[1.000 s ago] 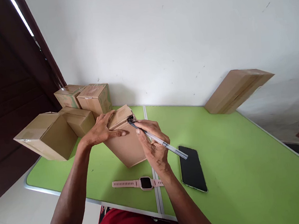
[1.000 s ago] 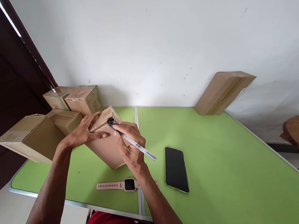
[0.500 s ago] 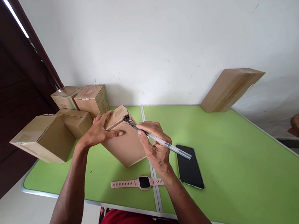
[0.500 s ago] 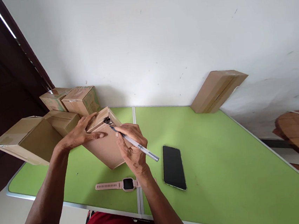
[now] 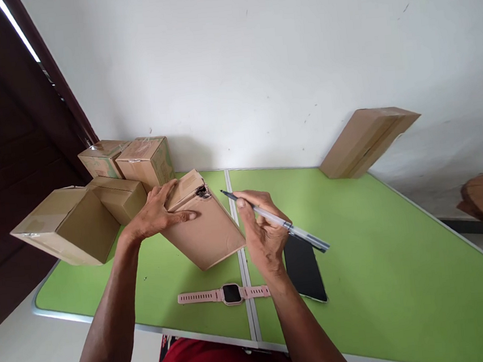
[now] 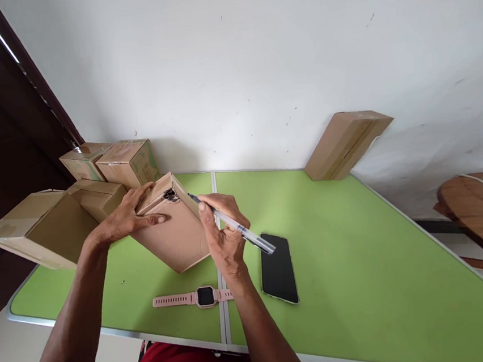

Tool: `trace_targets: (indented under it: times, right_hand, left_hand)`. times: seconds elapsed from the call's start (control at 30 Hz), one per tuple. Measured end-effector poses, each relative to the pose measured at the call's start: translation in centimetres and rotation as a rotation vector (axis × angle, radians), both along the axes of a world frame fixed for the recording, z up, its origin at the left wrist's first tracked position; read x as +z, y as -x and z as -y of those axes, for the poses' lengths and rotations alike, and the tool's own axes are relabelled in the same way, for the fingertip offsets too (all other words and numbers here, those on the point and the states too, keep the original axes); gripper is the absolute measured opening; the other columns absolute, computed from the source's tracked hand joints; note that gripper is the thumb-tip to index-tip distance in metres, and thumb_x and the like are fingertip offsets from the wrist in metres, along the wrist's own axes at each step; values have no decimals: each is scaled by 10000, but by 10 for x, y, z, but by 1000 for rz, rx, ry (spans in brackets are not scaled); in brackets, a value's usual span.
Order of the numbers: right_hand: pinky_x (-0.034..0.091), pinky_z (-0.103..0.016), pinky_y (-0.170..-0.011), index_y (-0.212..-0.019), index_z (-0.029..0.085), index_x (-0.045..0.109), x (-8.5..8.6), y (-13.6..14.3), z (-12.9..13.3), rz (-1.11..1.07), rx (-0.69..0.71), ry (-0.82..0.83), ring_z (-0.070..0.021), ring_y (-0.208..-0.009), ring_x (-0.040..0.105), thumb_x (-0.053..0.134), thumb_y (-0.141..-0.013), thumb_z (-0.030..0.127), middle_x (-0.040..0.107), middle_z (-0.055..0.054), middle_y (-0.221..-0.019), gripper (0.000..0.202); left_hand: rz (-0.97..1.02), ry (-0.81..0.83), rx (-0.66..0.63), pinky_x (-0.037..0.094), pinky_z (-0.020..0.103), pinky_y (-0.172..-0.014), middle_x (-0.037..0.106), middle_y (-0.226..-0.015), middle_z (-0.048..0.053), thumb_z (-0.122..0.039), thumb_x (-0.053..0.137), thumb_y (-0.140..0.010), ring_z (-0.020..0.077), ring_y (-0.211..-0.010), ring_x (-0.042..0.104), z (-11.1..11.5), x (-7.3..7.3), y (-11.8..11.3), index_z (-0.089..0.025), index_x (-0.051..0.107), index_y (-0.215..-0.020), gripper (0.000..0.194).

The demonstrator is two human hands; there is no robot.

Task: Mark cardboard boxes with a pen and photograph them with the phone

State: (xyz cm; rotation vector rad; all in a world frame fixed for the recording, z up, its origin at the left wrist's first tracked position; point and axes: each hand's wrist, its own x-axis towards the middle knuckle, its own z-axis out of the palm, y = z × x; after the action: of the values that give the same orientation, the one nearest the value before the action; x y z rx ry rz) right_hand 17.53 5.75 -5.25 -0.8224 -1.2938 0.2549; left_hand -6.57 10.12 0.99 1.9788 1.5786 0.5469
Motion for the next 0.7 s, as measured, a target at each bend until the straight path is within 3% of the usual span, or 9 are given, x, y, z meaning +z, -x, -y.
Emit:
trace_targets:
  times: [0.07, 0.13, 0.2, 0.3, 0.47, 0.6, 0.7]
  right_hand:
    - [645, -392, -842, -1159, 266, 810, -9, -9, -12, -37, -54, 22, -239, -983, 785, 701, -1062, 348, 819, -61, -1081, 167]
    - [633, -409, -892, -1256, 250, 775, -24, -24, -33, 79, -155, 62, -252, -1059, 772, 614, -1106, 382, 809, -83, -1150, 257]
    - [613, -430, -920, -1330, 222, 732, -44, -44, -56, 406, -249, 148, -264, -1116, 732, 469, -1151, 343, 786, -114, -1208, 340]
    - [567, -383, -801, -1177, 195, 779, -72, -72, -80, 751, -182, 270, -264, -961, 692, 483, -1083, 149, 792, -119, -1078, 313]
    - [476, -327, -762, -940, 173, 764, -101, -92, -78, 1144, -29, 461, -265, -965, 664, 596, -953, -18, 780, -135, -1010, 255]
    - [492, -373, -898, -1119, 148, 726, -109, -88, -70, 1304, -21, 586, -265, -1074, 652, 607, -1010, 44, 740, -109, -1154, 191]
    - [504, -397, -944, -1261, 132, 700, -105, -82, -67, 1345, -26, 659, -292, -1155, 643, 558, -1042, 48, 724, -162, -1275, 274]
  left_hand:
    - [-2, 3, -2, 333, 598, -1317, 438, -1660, 166, -789, 823, -725, 443, -1600, 353, 0, 0, 0, -287, 370, -1708, 1193]
    - [-2, -5, -10, 322, 613, -1319, 440, -1662, 166, -793, 818, -722, 447, -1602, 342, 1, 0, 0, -288, 368, -1708, 1196]
    - [-5, -13, -14, 317, 634, -1316, 445, -1664, 167, -794, 814, -721, 455, -1609, 323, 2, 1, -1, -292, 365, -1708, 1194]
    - [-10, 0, -8, 319, 650, -1312, 417, -1688, 178, -806, 803, -721, 460, -1614, 308, 3, 2, -2, -275, 346, -1719, 1219]
    - [-19, 14, -2, 323, 626, -1321, 384, -1707, 176, -824, 789, -721, 450, -1622, 299, 3, 1, -3, -268, 318, -1733, 1247]
    - [-38, -3, -16, 299, 637, -1330, 398, -1706, 168, -825, 789, -732, 448, -1630, 272, 0, -1, -3, -276, 315, -1735, 1237]
    - [-49, -2, -19, 302, 631, -1327, 399, -1700, 180, -830, 786, -734, 446, -1623, 273, 0, -1, -5, -264, 314, -1739, 1247]
